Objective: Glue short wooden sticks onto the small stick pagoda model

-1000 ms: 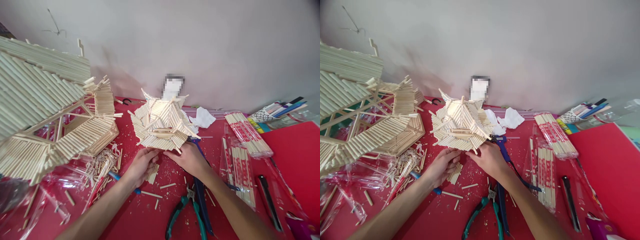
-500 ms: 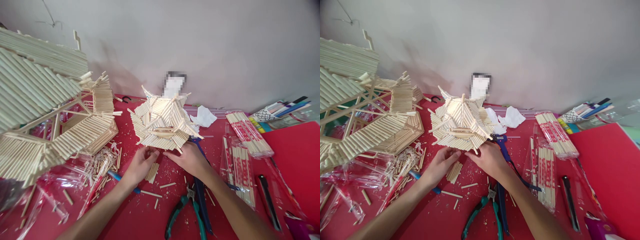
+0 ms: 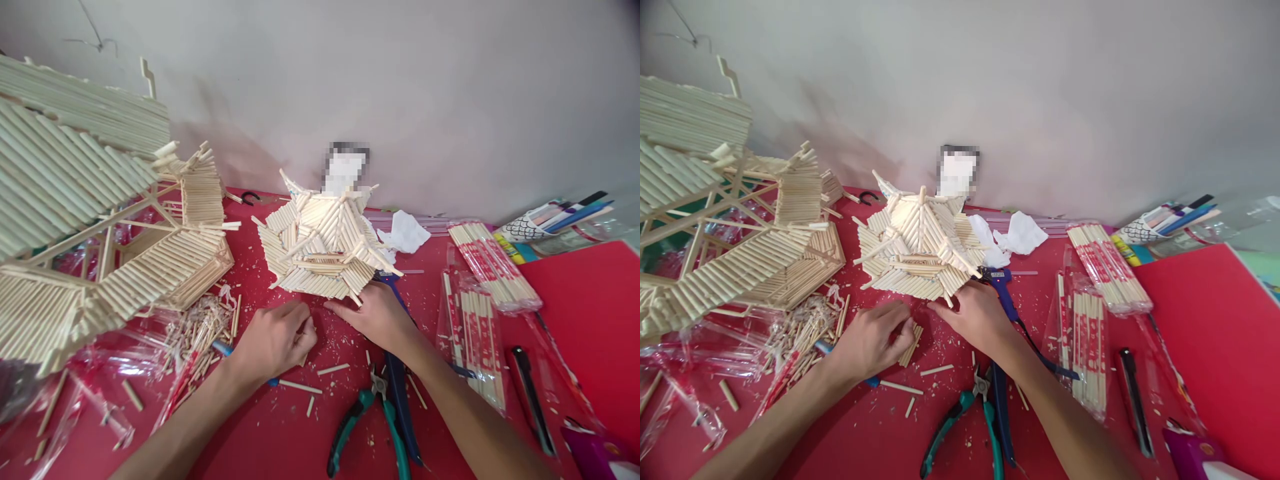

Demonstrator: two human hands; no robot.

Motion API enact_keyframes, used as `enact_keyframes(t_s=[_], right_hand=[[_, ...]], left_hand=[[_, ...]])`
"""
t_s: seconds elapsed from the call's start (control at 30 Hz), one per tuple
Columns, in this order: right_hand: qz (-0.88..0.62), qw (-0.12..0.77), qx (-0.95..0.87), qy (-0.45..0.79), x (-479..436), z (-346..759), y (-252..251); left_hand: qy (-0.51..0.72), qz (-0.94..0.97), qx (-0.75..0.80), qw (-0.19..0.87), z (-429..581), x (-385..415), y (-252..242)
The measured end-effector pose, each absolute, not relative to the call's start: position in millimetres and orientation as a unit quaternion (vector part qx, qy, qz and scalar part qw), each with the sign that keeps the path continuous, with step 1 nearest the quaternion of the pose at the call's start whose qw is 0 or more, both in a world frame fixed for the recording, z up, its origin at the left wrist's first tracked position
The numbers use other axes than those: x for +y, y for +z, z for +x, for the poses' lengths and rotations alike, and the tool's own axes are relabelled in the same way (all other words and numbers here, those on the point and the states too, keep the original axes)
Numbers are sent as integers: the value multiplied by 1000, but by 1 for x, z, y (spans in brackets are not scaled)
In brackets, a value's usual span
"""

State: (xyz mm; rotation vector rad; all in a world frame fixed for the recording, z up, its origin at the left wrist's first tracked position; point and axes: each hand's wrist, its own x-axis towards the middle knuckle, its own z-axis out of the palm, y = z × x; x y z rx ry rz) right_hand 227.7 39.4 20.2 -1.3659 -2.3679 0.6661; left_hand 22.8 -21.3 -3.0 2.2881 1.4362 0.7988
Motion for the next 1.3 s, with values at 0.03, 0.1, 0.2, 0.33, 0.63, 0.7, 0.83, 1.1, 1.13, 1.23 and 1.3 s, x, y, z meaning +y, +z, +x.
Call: enact_keyframes(t_s=[0.03,0.1,0.2,0.33,0.63,0.7,0.83,1.1,1.13,1.23,1.3], right_hand=[[-479,163,-831,233,39,228,20],[-477,165,-833,229,40,228,20],[-475,170,-833,226,39,228,19],[-480,163,-831,230,39,228,20],[-484,161,-829,231,39,227,22],[-480,163,-831,229,39,227,21],[-473,163,-836,226,39,229,20],[-475,176,-833,222,38,229,20],[-475,177,-833,221,38,229,19],[-476,181,-834,214,38,229,18],[-473,185,-835,210,38,229,17]], left_hand=[[280,823,480,120,21,-21,-3],[275,859,429,51,17,-19,-2],[266,889,372,-22,10,-16,1],[239,892,381,-52,-3,-12,6],[64,878,468,-71,-27,-11,19],[24,875,480,-55,-30,-11,20],[-48,873,484,-20,-37,-12,20],[10,879,477,7,-43,-14,23],[26,877,479,19,-43,-15,24],[83,874,473,78,-43,-16,27],[132,870,454,136,-42,-15,30]])
